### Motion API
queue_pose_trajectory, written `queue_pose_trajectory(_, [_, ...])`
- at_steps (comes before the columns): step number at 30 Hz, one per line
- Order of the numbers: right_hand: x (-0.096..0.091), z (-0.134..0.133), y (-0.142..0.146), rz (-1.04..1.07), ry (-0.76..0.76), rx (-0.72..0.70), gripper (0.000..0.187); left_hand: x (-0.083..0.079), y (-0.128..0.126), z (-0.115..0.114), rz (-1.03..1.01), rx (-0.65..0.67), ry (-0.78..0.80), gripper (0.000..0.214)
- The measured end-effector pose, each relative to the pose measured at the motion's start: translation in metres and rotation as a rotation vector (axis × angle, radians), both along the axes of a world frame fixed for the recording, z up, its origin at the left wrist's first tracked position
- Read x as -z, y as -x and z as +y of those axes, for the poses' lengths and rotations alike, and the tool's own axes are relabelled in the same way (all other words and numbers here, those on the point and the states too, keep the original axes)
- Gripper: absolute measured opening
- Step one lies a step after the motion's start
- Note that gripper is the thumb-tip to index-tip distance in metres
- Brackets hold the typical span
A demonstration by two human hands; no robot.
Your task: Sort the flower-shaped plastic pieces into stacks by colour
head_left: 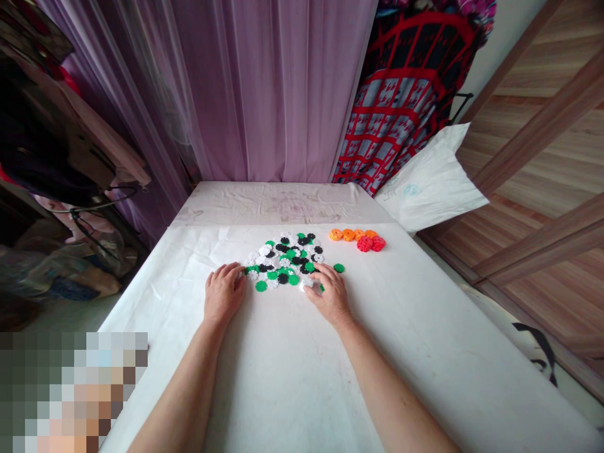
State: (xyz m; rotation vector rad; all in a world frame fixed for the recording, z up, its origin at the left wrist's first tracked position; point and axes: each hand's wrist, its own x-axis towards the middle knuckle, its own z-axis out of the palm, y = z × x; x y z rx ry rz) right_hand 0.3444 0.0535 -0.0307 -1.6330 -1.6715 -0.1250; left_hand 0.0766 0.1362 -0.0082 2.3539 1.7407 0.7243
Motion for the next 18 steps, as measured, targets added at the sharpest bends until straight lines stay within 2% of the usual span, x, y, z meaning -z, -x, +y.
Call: queue_pose_trajectory(18, [-0.0007, -0.0026, 0.0029, -0.038, 0.077, 0.015, 0.027, 0.0004, 0.0008, 0.0009, 0.011, 0.011, -0.005, 0.033])
